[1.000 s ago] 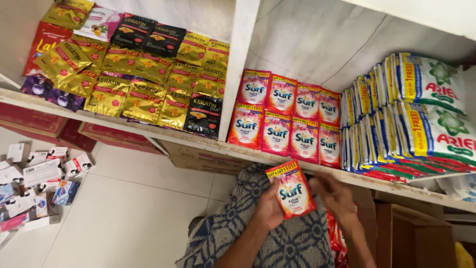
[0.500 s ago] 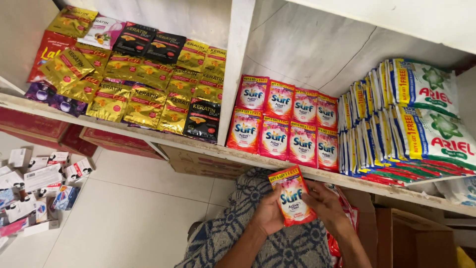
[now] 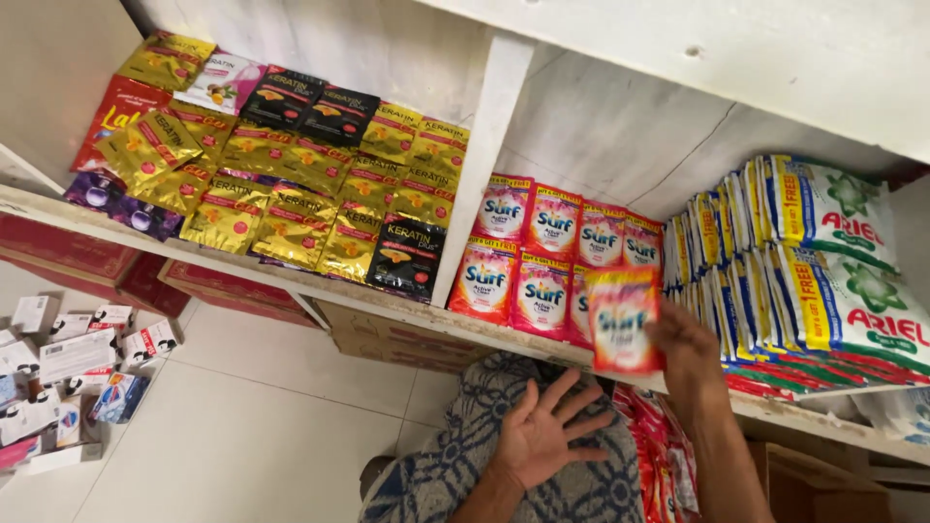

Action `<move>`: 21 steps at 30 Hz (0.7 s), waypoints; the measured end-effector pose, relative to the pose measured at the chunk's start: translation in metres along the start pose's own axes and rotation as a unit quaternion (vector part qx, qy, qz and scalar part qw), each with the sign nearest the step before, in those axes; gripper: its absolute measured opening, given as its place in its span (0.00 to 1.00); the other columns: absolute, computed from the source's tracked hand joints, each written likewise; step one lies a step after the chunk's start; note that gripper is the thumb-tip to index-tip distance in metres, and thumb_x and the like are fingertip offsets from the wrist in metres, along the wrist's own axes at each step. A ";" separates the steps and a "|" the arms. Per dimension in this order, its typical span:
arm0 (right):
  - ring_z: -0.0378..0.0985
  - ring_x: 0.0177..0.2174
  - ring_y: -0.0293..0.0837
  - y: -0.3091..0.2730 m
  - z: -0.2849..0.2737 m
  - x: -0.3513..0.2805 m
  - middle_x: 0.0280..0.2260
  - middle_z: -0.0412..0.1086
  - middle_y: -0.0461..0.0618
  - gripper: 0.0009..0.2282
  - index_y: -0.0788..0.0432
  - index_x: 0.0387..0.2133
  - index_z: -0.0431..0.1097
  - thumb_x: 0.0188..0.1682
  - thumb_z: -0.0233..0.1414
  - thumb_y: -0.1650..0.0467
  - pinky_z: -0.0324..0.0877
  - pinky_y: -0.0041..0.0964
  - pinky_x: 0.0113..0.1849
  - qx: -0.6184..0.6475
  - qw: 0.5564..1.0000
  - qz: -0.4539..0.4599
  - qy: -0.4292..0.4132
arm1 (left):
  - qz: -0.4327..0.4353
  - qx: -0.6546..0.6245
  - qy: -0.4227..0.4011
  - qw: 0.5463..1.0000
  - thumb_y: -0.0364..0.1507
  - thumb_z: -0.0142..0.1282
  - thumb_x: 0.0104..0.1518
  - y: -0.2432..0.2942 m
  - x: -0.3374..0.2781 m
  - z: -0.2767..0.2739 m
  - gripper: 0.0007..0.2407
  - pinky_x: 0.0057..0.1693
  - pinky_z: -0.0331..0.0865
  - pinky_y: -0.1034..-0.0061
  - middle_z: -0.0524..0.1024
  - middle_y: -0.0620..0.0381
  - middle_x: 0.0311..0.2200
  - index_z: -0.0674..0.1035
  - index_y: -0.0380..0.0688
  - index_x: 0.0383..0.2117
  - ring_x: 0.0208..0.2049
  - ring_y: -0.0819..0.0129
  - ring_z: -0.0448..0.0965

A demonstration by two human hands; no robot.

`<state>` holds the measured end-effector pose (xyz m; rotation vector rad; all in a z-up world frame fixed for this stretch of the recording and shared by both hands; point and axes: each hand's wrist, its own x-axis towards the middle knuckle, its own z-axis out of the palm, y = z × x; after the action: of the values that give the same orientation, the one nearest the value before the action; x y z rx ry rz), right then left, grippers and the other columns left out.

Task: Organize and restock small detergent packets on the lower shelves of a grocery store aisle.

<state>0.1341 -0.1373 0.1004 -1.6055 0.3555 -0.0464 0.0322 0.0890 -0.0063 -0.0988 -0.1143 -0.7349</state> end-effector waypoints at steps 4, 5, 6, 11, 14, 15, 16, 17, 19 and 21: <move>0.74 0.41 0.40 0.031 -0.015 0.092 0.42 0.75 0.48 0.19 0.66 0.54 0.72 0.49 0.49 0.84 0.71 0.34 0.46 0.081 0.992 -0.093 0.000 | -0.003 -0.018 -0.003 1.000 0.56 0.43 0.65 0.000 -0.002 0.004 0.32 0.65 0.62 0.36 0.61 0.50 0.73 0.62 0.60 0.74 0.72 0.42 0.59; 0.74 0.41 0.40 0.036 -0.014 0.111 0.42 0.75 0.48 0.19 0.66 0.54 0.72 0.49 0.49 0.84 0.71 0.34 0.46 0.082 0.992 -0.096 0.000 | -0.003 -0.015 -0.005 1.000 0.56 0.43 0.65 0.000 -0.002 0.003 0.32 0.65 0.62 0.36 0.61 0.50 0.73 0.62 0.60 0.74 0.72 0.42 0.59; 0.75 0.41 0.40 0.041 -0.012 0.130 0.42 0.75 0.49 0.19 0.66 0.54 0.72 0.49 0.50 0.84 0.71 0.34 0.47 0.110 0.988 -0.104 -0.004 | -0.005 -0.030 -0.002 1.000 0.55 0.43 0.65 0.000 -0.002 0.003 0.32 0.65 0.62 0.36 0.60 0.49 0.74 0.62 0.59 0.74 0.72 0.42 0.59; 0.78 0.40 0.42 0.052 0.001 0.194 0.43 0.76 0.49 0.18 0.66 0.51 0.70 0.46 0.51 0.83 0.75 0.38 0.45 0.158 0.984 -0.083 -0.016 | 0.007 -0.046 -0.035 0.998 0.54 0.44 0.65 -0.003 -0.001 -0.012 0.32 0.65 0.61 0.35 0.57 0.48 0.75 0.61 0.58 0.75 0.71 0.40 0.59; 0.79 0.39 0.45 0.051 0.010 0.217 0.42 0.77 0.52 0.21 0.65 0.52 0.72 0.44 0.49 0.83 0.76 0.39 0.46 0.180 0.978 -0.095 -0.043 | -0.012 -0.082 -0.054 0.995 0.53 0.42 0.67 -0.003 0.003 -0.021 0.32 0.67 0.57 0.33 0.53 0.47 0.76 0.58 0.59 0.76 0.72 0.40 0.57; 0.79 0.40 0.45 0.054 0.010 0.227 0.42 0.76 0.51 0.20 0.64 0.52 0.72 0.45 0.50 0.83 0.75 0.40 0.46 0.161 0.984 -0.080 -0.012 | 0.002 -0.035 -0.061 0.998 0.53 0.41 0.68 -0.004 0.003 -0.021 0.32 0.69 0.54 0.36 0.51 0.48 0.77 0.57 0.58 0.76 0.73 0.41 0.55; 0.78 0.40 0.44 0.058 0.011 0.237 0.43 0.76 0.50 0.19 0.63 0.52 0.72 0.47 0.51 0.83 0.75 0.40 0.46 0.143 0.987 -0.065 0.019 | 0.015 0.013 -0.068 0.998 0.54 0.39 0.69 -0.005 0.004 -0.020 0.32 0.70 0.51 0.38 0.49 0.48 0.78 0.55 0.58 0.77 0.75 0.42 0.53; 0.78 0.40 0.44 0.060 0.011 0.242 0.43 0.76 0.50 0.19 0.63 0.52 0.72 0.47 0.51 0.83 0.75 0.40 0.46 0.143 0.987 -0.065 0.019 | 0.015 0.013 -0.068 0.997 0.54 0.39 0.69 -0.004 0.005 -0.022 0.32 0.70 0.51 0.38 0.49 0.48 0.78 0.55 0.58 0.77 0.75 0.42 0.53; 0.78 0.40 0.45 0.066 0.010 0.250 0.42 0.75 0.51 0.18 0.64 0.52 0.72 0.47 0.50 0.83 0.75 0.42 0.46 0.148 0.988 -0.032 0.033 | -0.008 -0.040 -0.072 0.997 0.53 0.39 0.70 -0.002 0.006 -0.026 0.31 0.71 0.50 0.35 0.48 0.46 0.78 0.54 0.57 0.77 0.75 0.39 0.52; 0.78 0.40 0.45 0.069 0.009 0.256 0.43 0.76 0.51 0.18 0.64 0.51 0.72 0.46 0.50 0.83 0.75 0.42 0.46 0.147 0.988 -0.035 0.024 | -0.009 -0.040 -0.072 0.997 0.53 0.39 0.69 -0.001 0.006 -0.023 0.32 0.71 0.51 0.35 0.49 0.47 0.78 0.54 0.57 0.77 0.75 0.39 0.52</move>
<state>0.3653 -0.1955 -0.0154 -1.3256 0.3143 -0.1830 0.0378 0.0811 -0.0281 -0.2275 -0.2232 -0.7493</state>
